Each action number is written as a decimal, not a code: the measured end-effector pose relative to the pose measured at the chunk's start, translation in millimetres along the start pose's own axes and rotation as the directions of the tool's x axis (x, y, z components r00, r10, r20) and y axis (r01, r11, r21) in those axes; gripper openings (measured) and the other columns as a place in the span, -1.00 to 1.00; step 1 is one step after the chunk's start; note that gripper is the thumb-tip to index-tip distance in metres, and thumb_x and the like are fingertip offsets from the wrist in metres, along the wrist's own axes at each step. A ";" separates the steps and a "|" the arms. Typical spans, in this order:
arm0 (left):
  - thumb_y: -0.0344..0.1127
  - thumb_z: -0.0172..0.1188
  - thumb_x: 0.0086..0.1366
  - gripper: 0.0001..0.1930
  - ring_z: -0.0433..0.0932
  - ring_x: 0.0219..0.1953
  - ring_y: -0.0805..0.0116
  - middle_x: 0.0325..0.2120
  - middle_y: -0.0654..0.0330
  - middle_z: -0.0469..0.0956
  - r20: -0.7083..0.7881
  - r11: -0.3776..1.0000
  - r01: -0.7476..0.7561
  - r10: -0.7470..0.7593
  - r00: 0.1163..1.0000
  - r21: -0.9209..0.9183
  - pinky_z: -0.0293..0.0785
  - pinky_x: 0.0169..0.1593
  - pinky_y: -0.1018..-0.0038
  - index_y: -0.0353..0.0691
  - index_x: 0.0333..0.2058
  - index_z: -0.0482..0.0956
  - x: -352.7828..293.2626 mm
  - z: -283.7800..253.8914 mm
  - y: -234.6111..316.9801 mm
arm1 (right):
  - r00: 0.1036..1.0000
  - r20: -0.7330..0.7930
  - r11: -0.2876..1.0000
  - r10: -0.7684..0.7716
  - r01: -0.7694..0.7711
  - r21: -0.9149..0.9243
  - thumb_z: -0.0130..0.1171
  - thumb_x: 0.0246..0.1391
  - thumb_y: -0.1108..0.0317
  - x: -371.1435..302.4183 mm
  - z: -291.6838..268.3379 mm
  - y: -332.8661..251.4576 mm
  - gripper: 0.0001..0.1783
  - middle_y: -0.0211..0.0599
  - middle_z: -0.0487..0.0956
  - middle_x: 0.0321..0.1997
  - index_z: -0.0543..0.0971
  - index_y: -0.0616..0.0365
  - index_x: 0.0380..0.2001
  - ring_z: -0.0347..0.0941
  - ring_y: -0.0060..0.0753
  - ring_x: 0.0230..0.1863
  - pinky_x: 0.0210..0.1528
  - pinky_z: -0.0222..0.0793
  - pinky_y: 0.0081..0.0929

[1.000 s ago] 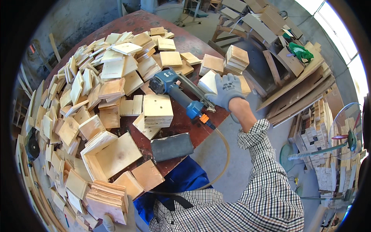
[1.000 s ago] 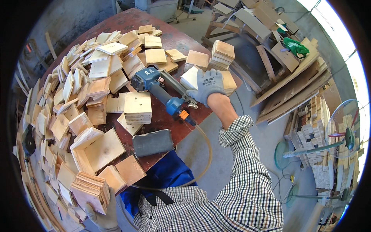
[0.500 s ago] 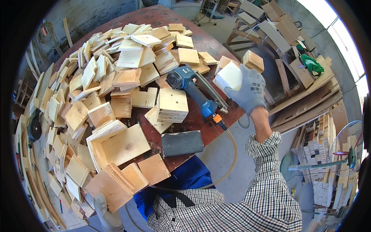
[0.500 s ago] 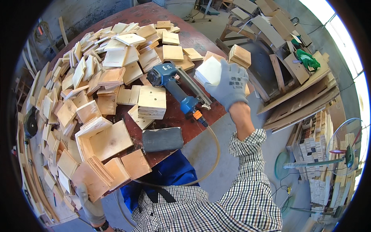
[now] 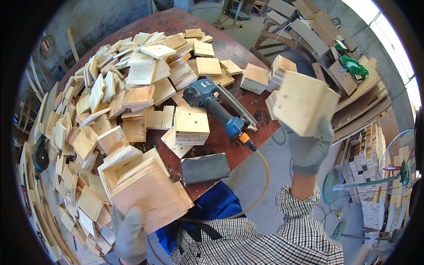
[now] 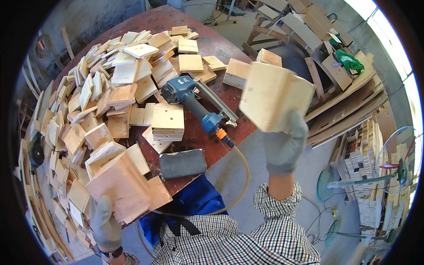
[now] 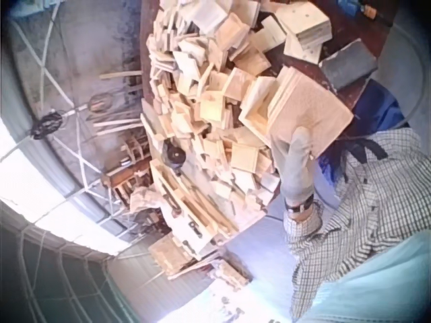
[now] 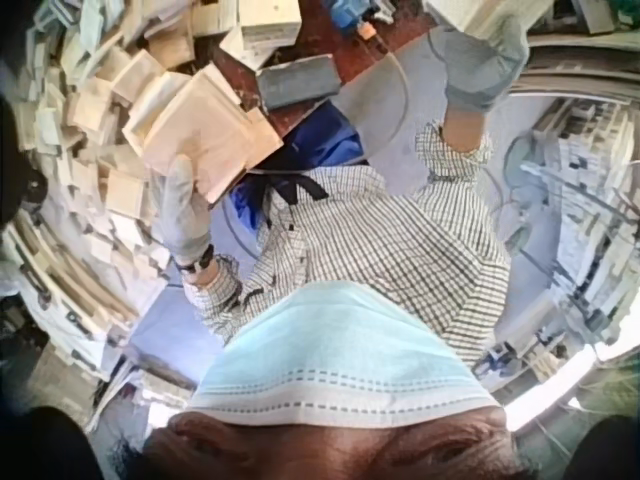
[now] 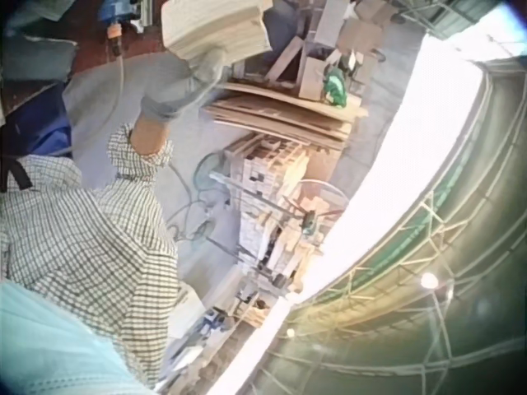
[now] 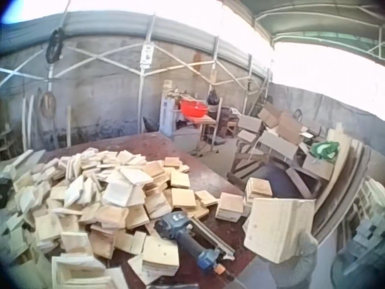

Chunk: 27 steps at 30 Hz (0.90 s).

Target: The person assembles small wooden boxes by aligning pieces and fastening them with a nail gun, then sands the edges with sandpaper. The person handles multiple wooden pieces and tools on a cluttered workbench.

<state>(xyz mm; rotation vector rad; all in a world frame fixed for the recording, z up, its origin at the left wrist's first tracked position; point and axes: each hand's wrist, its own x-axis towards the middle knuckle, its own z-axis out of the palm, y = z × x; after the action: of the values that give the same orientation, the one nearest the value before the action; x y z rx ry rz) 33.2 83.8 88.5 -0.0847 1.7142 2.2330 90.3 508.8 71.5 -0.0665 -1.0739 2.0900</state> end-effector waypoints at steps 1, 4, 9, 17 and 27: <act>-0.16 0.52 0.04 0.05 0.51 0.31 0.10 0.32 -0.06 0.43 0.037 0.994 0.045 -0.049 0.998 0.101 0.44 0.39 0.17 -0.36 0.47 0.20 16.7 31.7 20.9 | 1.000 0.000 0.997 -0.011 0.011 0.071 0.06 0.43 -0.01 -6.6 -1.3 -7.0 -0.22 0.00 0.34 0.56 0.20 0.14 0.56 0.37 0.10 0.48 0.41 0.35 0.25; -0.27 0.54 -0.01 0.00 0.55 0.25 0.15 0.22 -0.04 0.49 0.330 0.771 -0.434 0.304 0.894 0.465 0.51 0.30 0.23 -0.40 0.41 0.28 64.1 90.5 35.3 | 0.988 -0.066 0.969 -0.139 0.150 0.199 0.11 0.42 0.05 -31.3 -12.3 -12.6 -0.24 -0.06 0.37 0.54 0.21 0.12 0.55 0.36 0.00 0.49 0.46 0.33 0.14; -0.27 0.59 0.06 -0.15 0.62 -0.01 0.23 -0.05 0.08 0.58 0.683 0.208 -0.871 0.551 0.480 0.445 0.56 0.16 0.30 -0.35 0.31 0.41 153.2 216.1 16.1 | 0.947 -0.258 0.960 -0.192 0.236 0.152 0.17 0.41 0.09 -68.6 -56.4 5.0 -0.21 -0.13 0.39 0.52 0.19 0.21 0.54 0.36 -0.13 0.49 0.51 0.31 -0.04; 0.30 0.39 0.16 -0.10 0.67 0.13 -0.17 0.03 -0.36 0.66 0.365 0.534 -0.205 -0.214 0.906 0.820 0.58 0.18 0.18 -0.57 0.09 0.57 242.1 344.2 -75.4 | 0.933 -0.346 0.989 -0.095 0.049 -0.139 0.15 0.47 0.08 -94.9 -104.0 11.7 -0.29 -0.16 0.48 0.42 0.26 0.26 0.48 0.45 -0.32 0.39 0.41 0.43 -0.24; 0.43 -0.24 0.49 -0.08 0.56 0.28 -0.16 0.20 -0.24 0.60 0.387 -0.126 -0.416 -0.204 0.899 0.901 0.25 0.41 0.02 -0.36 0.37 0.39 251.7 353.8 -92.4 | 0.890 -0.446 0.967 -0.088 -0.032 -0.254 0.16 0.45 0.07 -79.5 -107.2 9.5 -0.23 -0.26 0.45 0.42 0.18 0.22 0.52 0.43 -0.39 0.39 0.40 0.38 -0.30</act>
<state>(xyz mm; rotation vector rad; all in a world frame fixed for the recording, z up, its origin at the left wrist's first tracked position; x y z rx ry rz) -125.7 495.4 39.8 0.8901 2.6218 0.1782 179.7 525.6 -26.6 -0.6347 -1.0302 1.7697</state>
